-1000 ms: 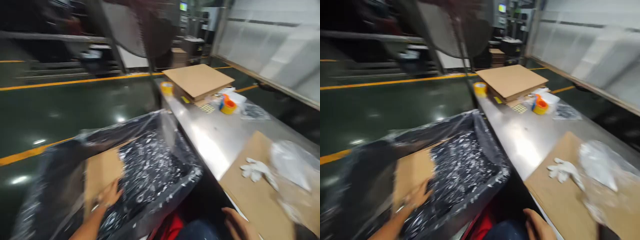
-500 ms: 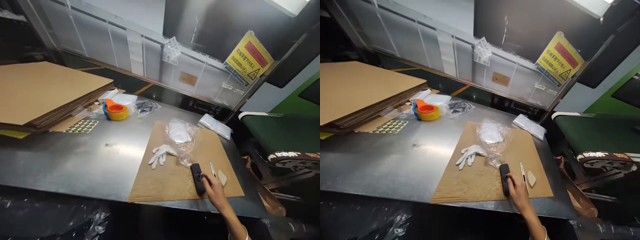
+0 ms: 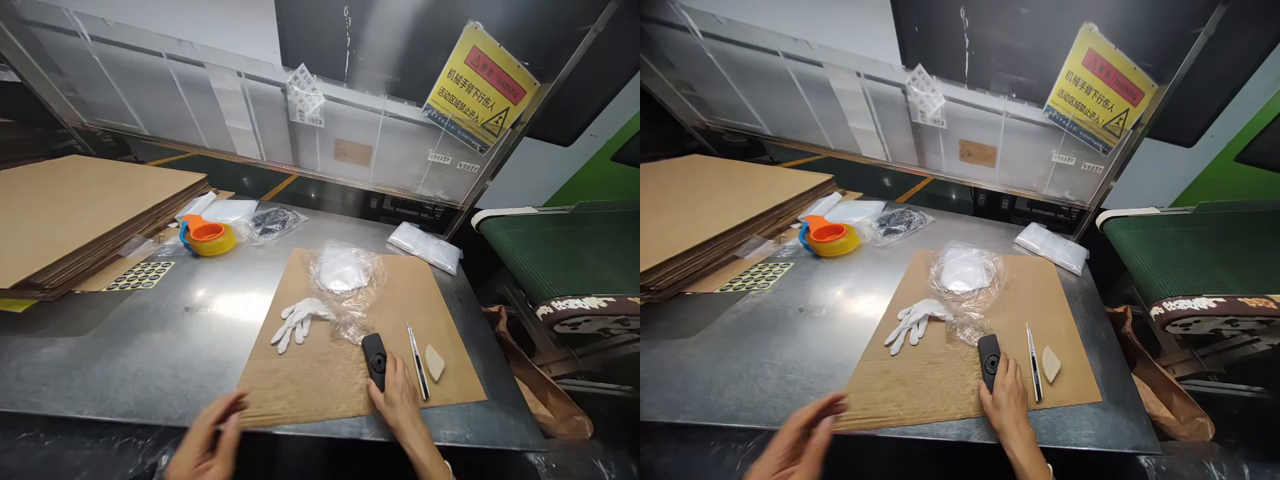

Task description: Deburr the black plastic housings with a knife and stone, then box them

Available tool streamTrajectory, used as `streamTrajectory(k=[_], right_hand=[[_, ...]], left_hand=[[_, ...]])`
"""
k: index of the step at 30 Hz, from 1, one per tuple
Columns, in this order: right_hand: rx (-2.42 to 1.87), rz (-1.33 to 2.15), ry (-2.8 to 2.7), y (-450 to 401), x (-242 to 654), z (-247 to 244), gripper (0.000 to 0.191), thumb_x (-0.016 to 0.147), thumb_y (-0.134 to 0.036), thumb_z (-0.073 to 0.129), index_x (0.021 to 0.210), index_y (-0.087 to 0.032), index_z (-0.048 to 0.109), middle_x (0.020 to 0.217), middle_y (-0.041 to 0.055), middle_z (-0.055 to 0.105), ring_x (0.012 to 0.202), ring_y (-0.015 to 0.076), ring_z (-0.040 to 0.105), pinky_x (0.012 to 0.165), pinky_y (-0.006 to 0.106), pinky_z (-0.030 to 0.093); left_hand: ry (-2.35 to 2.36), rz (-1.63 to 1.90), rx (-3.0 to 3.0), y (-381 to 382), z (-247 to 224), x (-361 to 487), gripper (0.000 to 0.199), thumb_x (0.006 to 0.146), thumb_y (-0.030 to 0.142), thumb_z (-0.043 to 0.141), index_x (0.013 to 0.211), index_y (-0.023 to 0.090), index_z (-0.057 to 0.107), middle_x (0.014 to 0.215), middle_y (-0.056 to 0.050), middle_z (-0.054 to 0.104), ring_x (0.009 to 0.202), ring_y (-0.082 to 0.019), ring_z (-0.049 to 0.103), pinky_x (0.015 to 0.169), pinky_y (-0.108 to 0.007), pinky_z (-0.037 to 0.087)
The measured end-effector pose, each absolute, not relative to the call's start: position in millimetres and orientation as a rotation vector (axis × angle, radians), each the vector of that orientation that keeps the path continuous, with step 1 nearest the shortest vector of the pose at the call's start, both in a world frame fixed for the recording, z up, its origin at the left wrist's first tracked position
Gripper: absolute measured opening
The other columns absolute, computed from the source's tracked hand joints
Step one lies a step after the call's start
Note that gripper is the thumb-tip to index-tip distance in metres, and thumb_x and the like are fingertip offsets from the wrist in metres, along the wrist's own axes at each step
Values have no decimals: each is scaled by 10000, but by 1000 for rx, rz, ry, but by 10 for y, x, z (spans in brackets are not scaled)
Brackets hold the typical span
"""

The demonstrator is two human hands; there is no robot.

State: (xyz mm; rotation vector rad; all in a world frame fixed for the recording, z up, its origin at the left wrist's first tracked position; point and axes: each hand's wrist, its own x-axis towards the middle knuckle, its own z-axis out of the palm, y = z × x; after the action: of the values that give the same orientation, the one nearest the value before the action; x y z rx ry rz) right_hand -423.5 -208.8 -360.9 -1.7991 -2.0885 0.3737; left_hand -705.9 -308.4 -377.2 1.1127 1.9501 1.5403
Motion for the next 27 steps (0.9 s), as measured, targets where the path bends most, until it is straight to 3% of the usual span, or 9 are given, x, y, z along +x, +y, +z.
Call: streamTrajectory(k=[3, 6, 11, 14, 17, 20, 22, 24, 27], right_hand=[[-1734, 457, -2036, -2136, -4139, -3614, 463, 789, -255, 508, 1228, -116, 460, 1075, 149, 569, 1014, 283, 555, 874, 419, 467], [-1469, 956, -1780, -2260, -4060, -3587, 462, 800, -324, 528, 1221, -139, 480, 1118, 131, 584, 1042, 249, 554, 905, 381, 454], [-973, 2025, -955, -2586, -4124, -3609, 626, 802, -643, 356, 1058, -125, 596, 847, 111, 645, 625, 175, 600, 521, 281, 488], [-860, 2271, -892, -2750, -4225, -3619, 874, 722, -801, 141, 857, -108, 657, 665, 96, 606, 504, 148, 561, 484, 264, 459], [-1171, 1976, -1393, -2779, -4226, -3559, 952, 739, -775, -46, 687, -120, 643, 518, 64, 546, 417, 138, 513, 448, 263, 438], [-1518, 1388, -1747, -2606, -4044, -3445, 727, 834, -700, 180, 603, -143, 587, 508, 44, 556, 441, 142, 525, 451, 245, 422], [-1696, 1089, -1805, -2380, -3867, -3369, 584, 891, -571, 263, 668, -144, 593, 580, 57, 592, 522, 161, 562, 512, 253, 438], [-1835, 766, -1847, -2105, -3721, -3321, 422, 920, -419, 296, 888, -135, 606, 813, 112, 626, 776, 220, 594, 677, 304, 452], [-1968, 458, -1940, -1732, -3653, -3336, 303, 895, -225, 351, 1094, -97, 540, 1001, 189, 565, 993, 295, 522, 782, 375, 412]], left_hand=[[1643, 1346, 1075, -2823, -3661, -6396, 383, 768, 489, 599, 1070, 254, 606, 1106, -82, 603, 954, -266, 580, 869, -375, 453], [1417, 1280, 919, -2607, -3514, -5906, 474, 784, 463, 614, 1190, 230, 541, 1163, -96, 578, 1004, -244, 559, 906, -344, 426], [983, 1256, 524, -2528, -3256, -5578, 547, 790, 482, 611, 1256, 223, 488, 1232, -104, 546, 1124, -245, 500, 957, -332, 401], [751, 1139, 317, -2592, -3181, -5480, 611, 753, 541, 624, 1261, 233, 482, 1097, -121, 617, 1018, -269, 568, 857, -367, 473], [601, 1077, 201, -2668, -3159, -5413, 606, 706, 630, 614, 1138, 206, 583, 907, -108, 647, 875, -259, 611, 772, -360, 503], [543, 1172, 136, -2686, -3127, -5433, 549, 731, 665, 551, 923, 162, 656, 795, -77, 616, 794, -209, 597, 806, -332, 481], [566, 1249, 79, -2664, -3089, -5482, 521, 778, 637, 513, 885, 147, 654, 786, -67, 597, 761, -178, 574, 789, -298, 475], [592, 1265, -1, -2639, -3046, -5523, 493, 826, 593, 476, 897, 136, 646, 781, -65, 583, 712, -155, 555, 716, -264, 478], [559, 1247, -123, -2632, -2981, -5543, 491, 887, 550, 374, 885, 132, 631, 748, -68, 566, 637, -142, 539, 610, -242, 463]])
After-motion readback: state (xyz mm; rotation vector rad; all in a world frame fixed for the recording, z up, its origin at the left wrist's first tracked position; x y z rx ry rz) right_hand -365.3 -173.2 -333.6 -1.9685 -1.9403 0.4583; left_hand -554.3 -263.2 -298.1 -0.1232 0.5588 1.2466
